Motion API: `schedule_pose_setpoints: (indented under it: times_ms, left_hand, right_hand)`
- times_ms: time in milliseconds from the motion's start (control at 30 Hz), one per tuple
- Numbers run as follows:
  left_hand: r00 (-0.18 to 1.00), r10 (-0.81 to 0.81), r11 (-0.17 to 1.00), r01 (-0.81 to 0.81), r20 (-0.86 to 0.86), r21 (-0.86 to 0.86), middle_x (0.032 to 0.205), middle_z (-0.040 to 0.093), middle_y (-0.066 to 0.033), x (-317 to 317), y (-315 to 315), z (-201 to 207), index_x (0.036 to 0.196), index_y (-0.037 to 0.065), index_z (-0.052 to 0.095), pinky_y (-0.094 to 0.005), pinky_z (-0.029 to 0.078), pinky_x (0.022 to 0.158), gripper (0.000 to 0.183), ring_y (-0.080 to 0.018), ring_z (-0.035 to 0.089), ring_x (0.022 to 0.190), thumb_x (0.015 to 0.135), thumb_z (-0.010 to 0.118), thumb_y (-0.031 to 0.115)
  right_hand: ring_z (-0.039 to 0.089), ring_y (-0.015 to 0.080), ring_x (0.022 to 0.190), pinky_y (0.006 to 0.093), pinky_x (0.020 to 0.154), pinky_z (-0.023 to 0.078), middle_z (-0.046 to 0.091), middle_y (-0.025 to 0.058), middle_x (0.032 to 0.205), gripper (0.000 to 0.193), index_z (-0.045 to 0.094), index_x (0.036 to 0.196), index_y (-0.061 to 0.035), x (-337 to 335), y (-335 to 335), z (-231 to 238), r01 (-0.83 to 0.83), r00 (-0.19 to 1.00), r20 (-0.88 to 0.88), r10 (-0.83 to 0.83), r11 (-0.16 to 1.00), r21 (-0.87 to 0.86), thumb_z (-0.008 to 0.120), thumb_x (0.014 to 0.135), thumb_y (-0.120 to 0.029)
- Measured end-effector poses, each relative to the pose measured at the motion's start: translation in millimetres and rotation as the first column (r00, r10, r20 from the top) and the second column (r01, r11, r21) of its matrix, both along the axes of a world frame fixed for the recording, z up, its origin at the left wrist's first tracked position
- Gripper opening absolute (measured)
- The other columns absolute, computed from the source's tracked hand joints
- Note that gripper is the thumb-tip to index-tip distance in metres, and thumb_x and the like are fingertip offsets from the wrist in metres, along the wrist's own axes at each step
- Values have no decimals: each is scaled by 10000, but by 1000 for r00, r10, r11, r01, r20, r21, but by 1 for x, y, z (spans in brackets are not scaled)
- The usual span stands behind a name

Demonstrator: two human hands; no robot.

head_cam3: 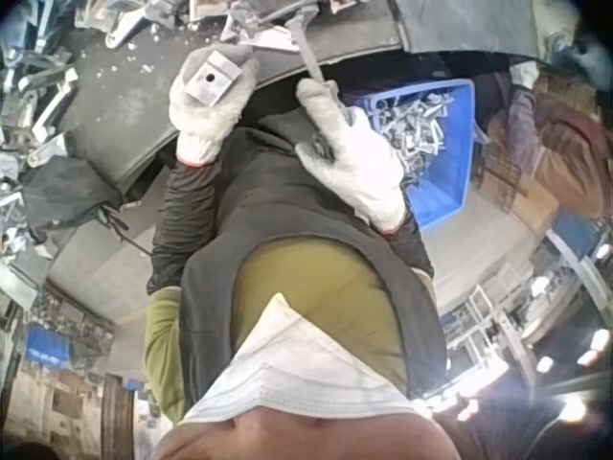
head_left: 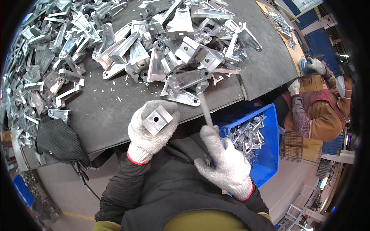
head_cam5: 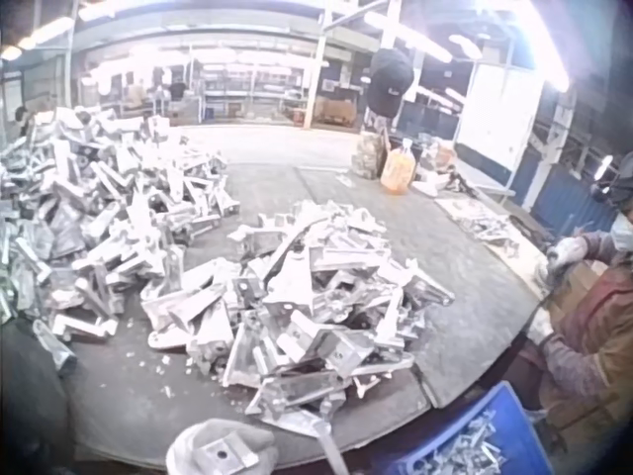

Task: The person files metal workpieces one by one using a hand file, picking up pieces from a pile on the workbench, filing their inner slots and surfaces, and placing them onto the table.

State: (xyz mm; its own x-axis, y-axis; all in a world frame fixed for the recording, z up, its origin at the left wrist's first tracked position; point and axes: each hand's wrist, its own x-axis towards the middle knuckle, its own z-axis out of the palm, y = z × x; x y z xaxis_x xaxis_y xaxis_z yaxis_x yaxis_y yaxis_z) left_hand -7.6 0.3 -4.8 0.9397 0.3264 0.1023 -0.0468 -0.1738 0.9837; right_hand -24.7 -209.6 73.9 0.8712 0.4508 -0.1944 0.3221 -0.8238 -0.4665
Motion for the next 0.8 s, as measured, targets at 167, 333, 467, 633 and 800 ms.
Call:
schedule_pose_setpoints:
  times_ms: [167, 333, 467, 633, 800]
  left_hand:
    - [998, -18, 998, 15, -52, -69, 1014, 748, -75, -4, 5, -3, 1140, 27, 694, -294, 577, 819, 360, -148, 722, 902, 811, 840, 53]
    - [974, -138, 472, 223, 178, -853, 1126, 676, -161, 5, 13, 10, 1527, -18, 375, -372, 601, 818, 803, -319, 724, 978, 799, 714, -38]
    - [978, -122, 357, 204, 171, -912, 1177, 665, -180, 7, -8, 46, 1550, -38, 313, -486, 602, 918, 866, -416, 681, 1117, 779, 703, -4]
    - [931, -296, 371, 319, 214, -872, 1420, 573, -221, 27, -33, 70, 1595, -51, 185, -720, 367, 1137, 992, -420, 578, 1304, 802, 747, 151]
    - [741, -636, 653, 368, -216, -662, 996, 707, -154, 91, -102, 120, 1383, -30, 497, -218, 480, 512, 665, -161, 624, 595, 855, 782, 257]
  right_hand:
    - [679, 353, 853, 444, 766, 591, 652, 215, 1113, 967, 338, 1605, -125, -14, -9, -18, 28, 973, -229, -25, 1000, 9, 831, 789, -289]
    - [692, 410, 896, 476, 782, 590, 615, 256, 1174, 904, 343, 1605, -238, -13, -9, -21, -7, 911, -412, 12, 1000, 14, 793, 827, -339]
    - [710, 421, 815, 488, 716, 601, 621, 241, 1104, 838, 322, 1601, -356, -11, -20, -27, -13, 913, -407, 24, 999, 31, 730, 870, -356]
    - [715, 421, 818, 504, 726, 602, 626, 251, 1109, 808, 318, 1600, -356, 6, -29, -27, -88, 860, -493, 131, 990, 110, 687, 883, -394]
    - [717, 424, 777, 521, 639, 599, 596, 277, 1087, 783, 231, 1631, -308, 11, -48, -46, -209, 871, -397, 289, 950, 232, 615, 955, -399]
